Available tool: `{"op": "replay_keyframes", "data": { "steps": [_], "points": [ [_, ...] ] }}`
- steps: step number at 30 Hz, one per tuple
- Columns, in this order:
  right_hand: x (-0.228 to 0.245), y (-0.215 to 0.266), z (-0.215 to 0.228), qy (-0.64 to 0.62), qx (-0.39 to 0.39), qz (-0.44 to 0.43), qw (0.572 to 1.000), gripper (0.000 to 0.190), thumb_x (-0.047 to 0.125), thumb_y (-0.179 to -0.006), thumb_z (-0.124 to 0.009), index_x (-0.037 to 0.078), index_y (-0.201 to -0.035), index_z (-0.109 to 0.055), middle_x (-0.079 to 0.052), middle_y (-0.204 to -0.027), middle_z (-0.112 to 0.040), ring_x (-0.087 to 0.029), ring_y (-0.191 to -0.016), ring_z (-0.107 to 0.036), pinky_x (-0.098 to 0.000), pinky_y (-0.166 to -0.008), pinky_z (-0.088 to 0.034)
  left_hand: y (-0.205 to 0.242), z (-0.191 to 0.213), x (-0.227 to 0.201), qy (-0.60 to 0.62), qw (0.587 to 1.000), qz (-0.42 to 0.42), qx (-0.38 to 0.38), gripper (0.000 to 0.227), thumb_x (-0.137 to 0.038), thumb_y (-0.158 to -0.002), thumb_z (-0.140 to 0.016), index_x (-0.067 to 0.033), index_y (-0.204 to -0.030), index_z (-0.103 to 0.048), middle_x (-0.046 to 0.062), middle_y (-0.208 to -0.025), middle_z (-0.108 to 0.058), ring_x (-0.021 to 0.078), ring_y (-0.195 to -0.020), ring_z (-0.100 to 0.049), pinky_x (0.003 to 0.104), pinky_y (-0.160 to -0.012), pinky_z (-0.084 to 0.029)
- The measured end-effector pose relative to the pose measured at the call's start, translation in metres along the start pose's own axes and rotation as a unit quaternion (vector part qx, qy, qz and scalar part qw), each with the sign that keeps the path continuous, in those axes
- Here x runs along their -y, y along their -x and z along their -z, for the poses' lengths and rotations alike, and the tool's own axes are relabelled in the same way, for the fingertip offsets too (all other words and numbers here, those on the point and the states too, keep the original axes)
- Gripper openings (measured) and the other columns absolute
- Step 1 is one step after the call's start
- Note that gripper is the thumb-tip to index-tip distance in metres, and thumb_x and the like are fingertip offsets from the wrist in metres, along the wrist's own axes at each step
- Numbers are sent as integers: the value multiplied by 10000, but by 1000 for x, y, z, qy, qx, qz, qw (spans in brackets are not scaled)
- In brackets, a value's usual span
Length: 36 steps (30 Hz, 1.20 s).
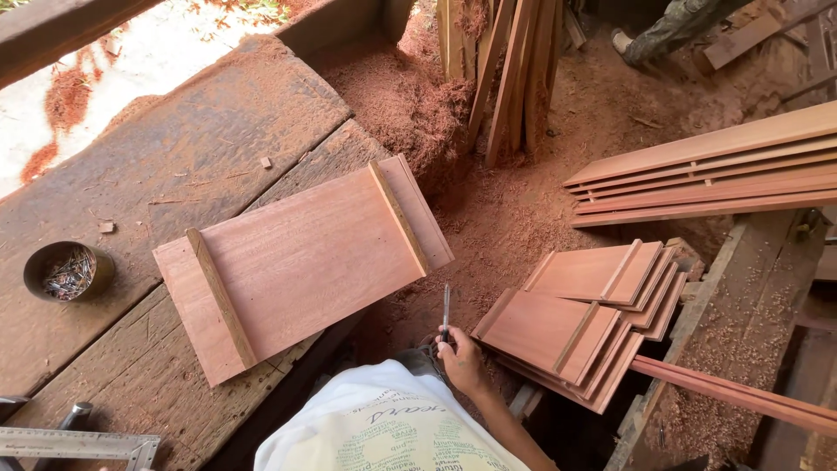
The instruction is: The person measures and marks a wooden board using a try square and a pencil. They then use a hammer and a nail set to drive nails into the board to attach a smaller wooden piece, forming a frame.
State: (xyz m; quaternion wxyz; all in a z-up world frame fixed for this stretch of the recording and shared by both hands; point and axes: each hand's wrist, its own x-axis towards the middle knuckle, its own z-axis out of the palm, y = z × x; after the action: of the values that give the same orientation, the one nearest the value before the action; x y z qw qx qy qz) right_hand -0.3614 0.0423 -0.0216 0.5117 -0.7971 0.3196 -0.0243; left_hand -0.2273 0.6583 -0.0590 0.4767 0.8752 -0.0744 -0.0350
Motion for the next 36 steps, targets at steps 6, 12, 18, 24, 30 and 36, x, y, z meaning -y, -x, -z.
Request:
{"op": "replay_keyframes", "data": {
  "steps": [6, 12, 18, 24, 30, 36],
  "points": [
    [102, -20, -37, 19, 140, 108, 984, 343, 95, -885, -707, 21, -1219, -686, -110, -1006, -748, -165, -827, -718, -314, -725, -588, -44, -138, -143, 21, 998, -2, -58, 235, -210, -910, -678, -70, -1075, -768, 158, -842, -718, 295, -713, -716, 416, -643, -568],
    [181, -1, -76, 111, 257, 267, 922, 337, 119, -882, -738, 49, -1211, -706, -132, -1027, -753, -214, -863, -717, -352, -738, -586, -50, -191, -271, 148, 978, 59, 131, 347, -307, -955, -692, -105, -1235, -711, 155, -1111, -753, 279, -981, -740, 364, -838, -572],
    [181, 13, -89, 174, 320, 203, 909, 352, 181, -868, -758, 83, -1204, -727, -120, -994, -792, -186, -865, -774, -347, -731, -617, -39, -194, -256, 141, 974, 109, 141, 306, -367, -913, -713, -101, -1036, -800, 133, -941, -763, 254, -824, -754, 365, -745, -590],
    [161, -3, -95, 169, 327, 173, 914, 481, 202, -814, -804, 46, -1250, -675, -107, -990, -787, -171, -839, -762, -316, -744, -628, -55, -172, -212, 66, 976, 208, 28, 322, -410, -886, -656, -118, -926, -786, 129, -869, -765, 275, -787, -757, 403, -722, -583],
    [72, -38, -78, 139, 260, 118, 948, 487, 213, -846, -789, 11, -1274, -677, -88, -1050, -760, -155, -896, -709, -294, -793, -589, -84, -87, -82, -247, 881, 404, -8, 456, -535, -924, -568, -135, -1001, -772, 141, -1024, -764, 312, -955, -739, 489, -849, -546],
    [-36, -60, -45, 64, 155, 10, 986, 495, 214, -893, -763, -33, -1307, -653, -95, -976, -732, -135, -835, -664, -285, -763, -558, -93, -98, -66, -345, 873, 335, -77, 532, -592, -896, -611, -106, -1064, -745, 153, -1077, -747, 334, -991, -724, 512, -835, -545]
  ]
}}
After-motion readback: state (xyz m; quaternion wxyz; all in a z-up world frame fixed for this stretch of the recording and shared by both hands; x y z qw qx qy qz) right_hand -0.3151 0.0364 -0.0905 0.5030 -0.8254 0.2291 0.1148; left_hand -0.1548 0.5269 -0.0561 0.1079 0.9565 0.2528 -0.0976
